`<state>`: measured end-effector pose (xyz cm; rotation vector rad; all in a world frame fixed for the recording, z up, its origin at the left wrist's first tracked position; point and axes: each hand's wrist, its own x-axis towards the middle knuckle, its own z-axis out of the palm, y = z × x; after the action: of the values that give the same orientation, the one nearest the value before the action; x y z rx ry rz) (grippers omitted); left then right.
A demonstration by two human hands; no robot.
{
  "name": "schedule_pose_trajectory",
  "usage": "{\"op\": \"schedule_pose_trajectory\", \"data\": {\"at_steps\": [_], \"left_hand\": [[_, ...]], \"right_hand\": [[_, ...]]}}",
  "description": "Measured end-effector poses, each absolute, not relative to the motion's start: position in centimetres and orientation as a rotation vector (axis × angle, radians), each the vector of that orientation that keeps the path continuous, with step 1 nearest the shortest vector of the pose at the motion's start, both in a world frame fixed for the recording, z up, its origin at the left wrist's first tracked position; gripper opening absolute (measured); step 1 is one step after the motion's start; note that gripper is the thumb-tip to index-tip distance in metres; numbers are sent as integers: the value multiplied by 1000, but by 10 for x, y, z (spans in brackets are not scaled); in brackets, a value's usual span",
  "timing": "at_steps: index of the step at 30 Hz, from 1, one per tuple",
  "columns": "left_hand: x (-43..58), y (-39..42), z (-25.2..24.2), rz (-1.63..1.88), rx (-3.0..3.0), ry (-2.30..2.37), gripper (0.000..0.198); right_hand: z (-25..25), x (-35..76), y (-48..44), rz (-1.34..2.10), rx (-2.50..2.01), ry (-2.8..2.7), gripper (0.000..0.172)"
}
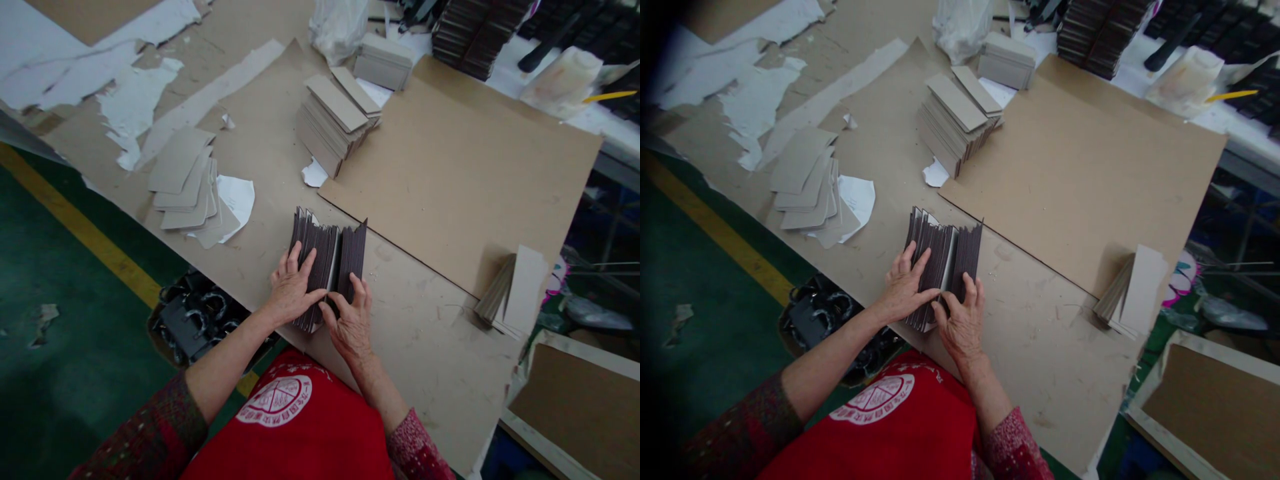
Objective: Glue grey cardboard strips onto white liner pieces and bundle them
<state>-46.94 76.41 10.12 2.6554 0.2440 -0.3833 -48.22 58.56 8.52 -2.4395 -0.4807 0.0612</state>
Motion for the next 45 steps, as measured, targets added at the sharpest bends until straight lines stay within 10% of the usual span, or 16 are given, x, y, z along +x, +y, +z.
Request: {"op": "schedule_pose_trajectory", "data": {"at_steps": [45], "left_hand": [[-471, 763, 96, -350, 2692, 253, 94]], "right_hand": [[84, -479, 574, -33, -2389, -388, 23]]}}
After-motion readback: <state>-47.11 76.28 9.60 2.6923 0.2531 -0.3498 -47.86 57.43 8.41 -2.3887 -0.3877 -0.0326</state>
